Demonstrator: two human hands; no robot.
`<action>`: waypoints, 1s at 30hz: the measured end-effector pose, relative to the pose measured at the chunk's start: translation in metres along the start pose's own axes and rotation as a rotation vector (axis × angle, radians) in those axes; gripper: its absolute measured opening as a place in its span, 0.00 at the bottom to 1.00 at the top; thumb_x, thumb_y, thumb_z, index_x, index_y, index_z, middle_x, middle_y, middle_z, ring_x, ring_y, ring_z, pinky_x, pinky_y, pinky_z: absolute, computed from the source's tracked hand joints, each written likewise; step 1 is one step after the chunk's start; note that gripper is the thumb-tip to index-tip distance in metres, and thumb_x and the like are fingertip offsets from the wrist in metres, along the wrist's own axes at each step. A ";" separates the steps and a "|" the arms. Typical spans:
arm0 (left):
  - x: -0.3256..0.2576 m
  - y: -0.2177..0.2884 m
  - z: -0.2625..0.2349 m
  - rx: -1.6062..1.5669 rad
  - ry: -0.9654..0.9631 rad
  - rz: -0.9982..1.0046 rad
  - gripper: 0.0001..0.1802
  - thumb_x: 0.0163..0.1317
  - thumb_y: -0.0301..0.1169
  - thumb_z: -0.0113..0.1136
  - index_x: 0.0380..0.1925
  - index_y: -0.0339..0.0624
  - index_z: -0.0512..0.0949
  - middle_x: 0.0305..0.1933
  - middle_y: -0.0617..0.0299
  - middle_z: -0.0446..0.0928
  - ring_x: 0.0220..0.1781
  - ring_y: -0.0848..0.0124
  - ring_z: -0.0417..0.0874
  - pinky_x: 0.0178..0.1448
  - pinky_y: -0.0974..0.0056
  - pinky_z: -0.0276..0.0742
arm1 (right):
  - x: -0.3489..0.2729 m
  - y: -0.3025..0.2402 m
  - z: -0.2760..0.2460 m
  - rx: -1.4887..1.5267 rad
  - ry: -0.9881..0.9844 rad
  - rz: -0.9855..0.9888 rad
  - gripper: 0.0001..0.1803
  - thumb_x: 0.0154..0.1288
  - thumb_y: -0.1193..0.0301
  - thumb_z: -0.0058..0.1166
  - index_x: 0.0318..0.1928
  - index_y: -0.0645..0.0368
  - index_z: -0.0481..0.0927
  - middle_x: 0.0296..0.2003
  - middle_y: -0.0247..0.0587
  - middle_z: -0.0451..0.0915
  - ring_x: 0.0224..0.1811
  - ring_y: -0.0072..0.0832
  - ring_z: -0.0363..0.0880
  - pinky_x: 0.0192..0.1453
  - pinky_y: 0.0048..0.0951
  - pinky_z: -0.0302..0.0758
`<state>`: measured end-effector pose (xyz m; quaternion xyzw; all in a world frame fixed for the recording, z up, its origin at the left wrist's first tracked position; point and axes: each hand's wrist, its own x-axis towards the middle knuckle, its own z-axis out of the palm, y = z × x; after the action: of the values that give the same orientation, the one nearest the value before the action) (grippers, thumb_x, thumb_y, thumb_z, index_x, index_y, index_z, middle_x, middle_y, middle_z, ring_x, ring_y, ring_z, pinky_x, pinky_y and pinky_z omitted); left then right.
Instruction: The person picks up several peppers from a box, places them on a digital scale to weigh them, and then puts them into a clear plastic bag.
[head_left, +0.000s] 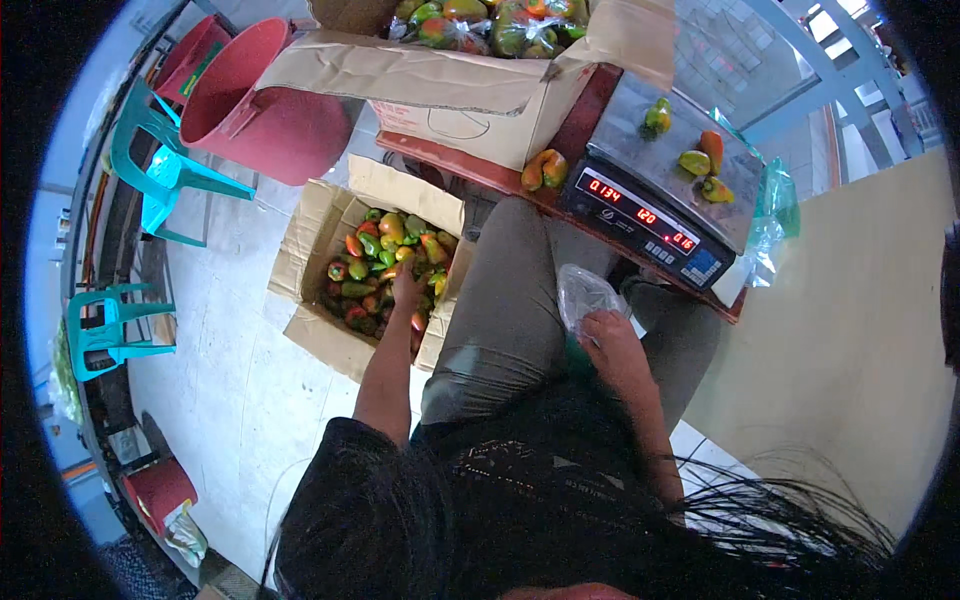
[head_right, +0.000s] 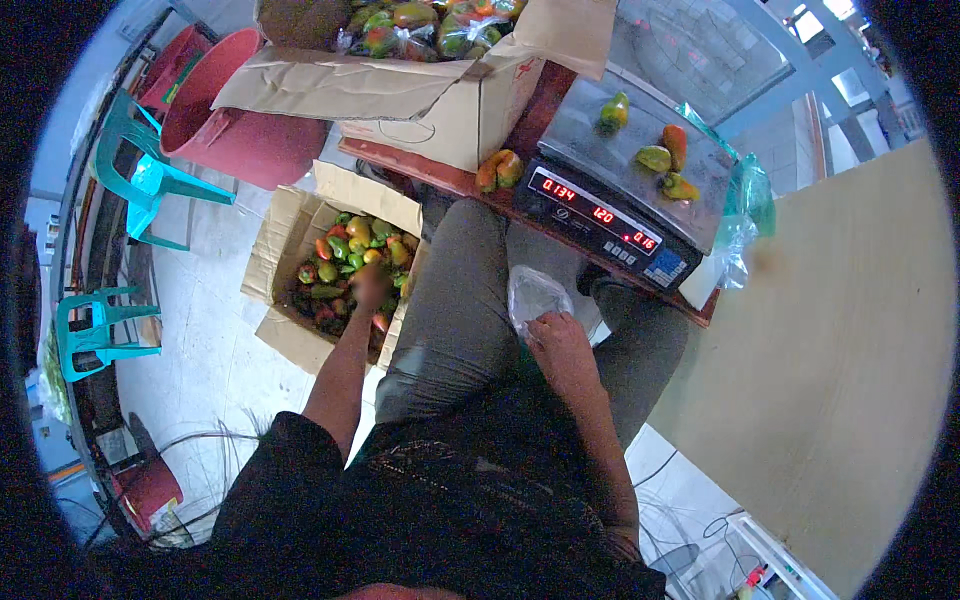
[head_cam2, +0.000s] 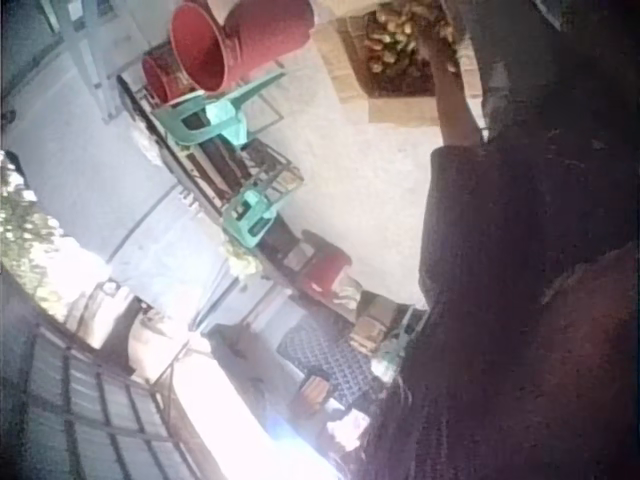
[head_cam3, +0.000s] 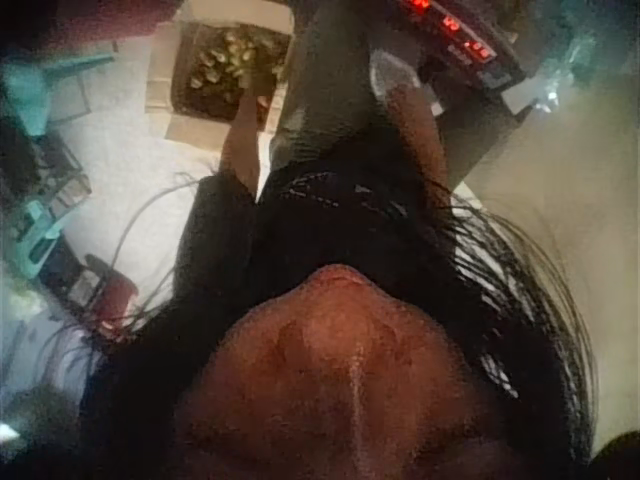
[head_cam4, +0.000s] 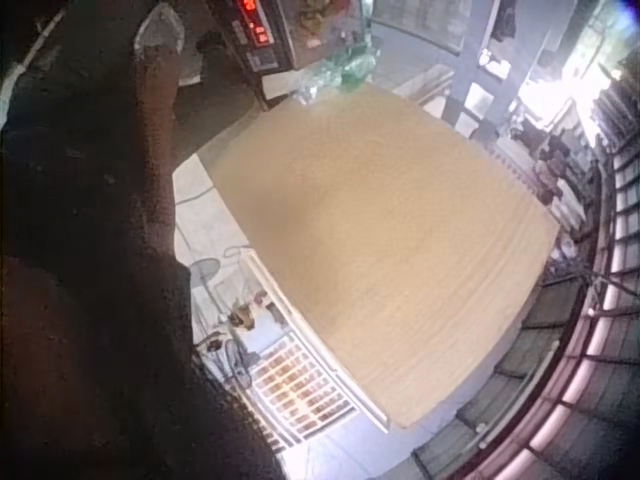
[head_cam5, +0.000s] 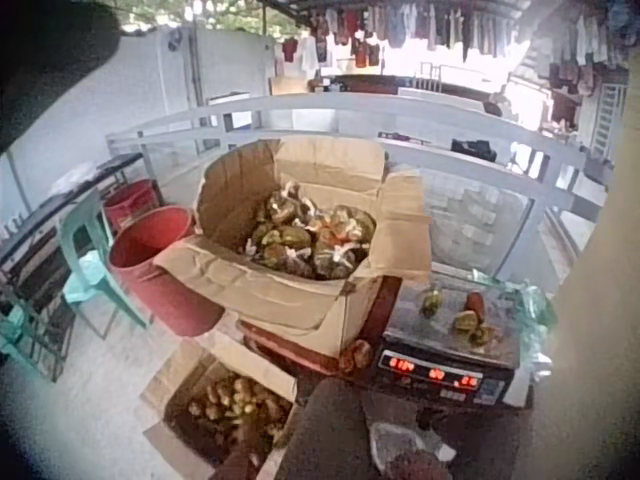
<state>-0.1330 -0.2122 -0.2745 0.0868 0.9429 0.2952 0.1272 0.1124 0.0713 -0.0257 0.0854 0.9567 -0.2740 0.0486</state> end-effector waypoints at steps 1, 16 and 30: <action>0.001 0.007 0.006 0.135 -0.038 0.011 0.32 0.47 0.29 0.59 0.55 0.50 0.62 0.52 0.47 0.67 0.48 0.55 0.73 0.50 0.58 0.71 | -0.002 0.002 0.001 -0.003 0.002 0.009 0.11 0.53 0.72 0.50 0.37 0.62 0.77 0.35 0.45 0.74 0.41 0.41 0.70 0.48 0.38 0.67; -0.021 -0.019 0.029 -1.303 -0.108 -0.188 0.18 0.56 0.36 0.52 0.46 0.42 0.69 0.47 0.55 0.71 0.46 0.61 0.74 0.48 0.61 0.71 | -0.007 -0.001 0.007 0.065 -0.039 0.016 0.10 0.50 0.74 0.52 0.34 0.64 0.75 0.35 0.46 0.74 0.41 0.43 0.70 0.47 0.38 0.67; 0.038 -0.048 0.000 -0.078 -0.218 -0.139 0.27 0.58 0.50 0.44 0.48 0.40 0.68 0.36 0.50 0.77 0.35 0.56 0.79 0.38 0.58 0.76 | -0.011 0.003 0.003 0.053 -0.046 0.056 0.10 0.53 0.72 0.50 0.35 0.61 0.77 0.35 0.44 0.75 0.40 0.41 0.70 0.47 0.38 0.67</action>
<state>-0.1739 -0.2421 -0.3092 0.0477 0.9151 0.3108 0.2525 0.1243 0.0710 -0.0280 0.1071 0.9449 -0.2999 0.0761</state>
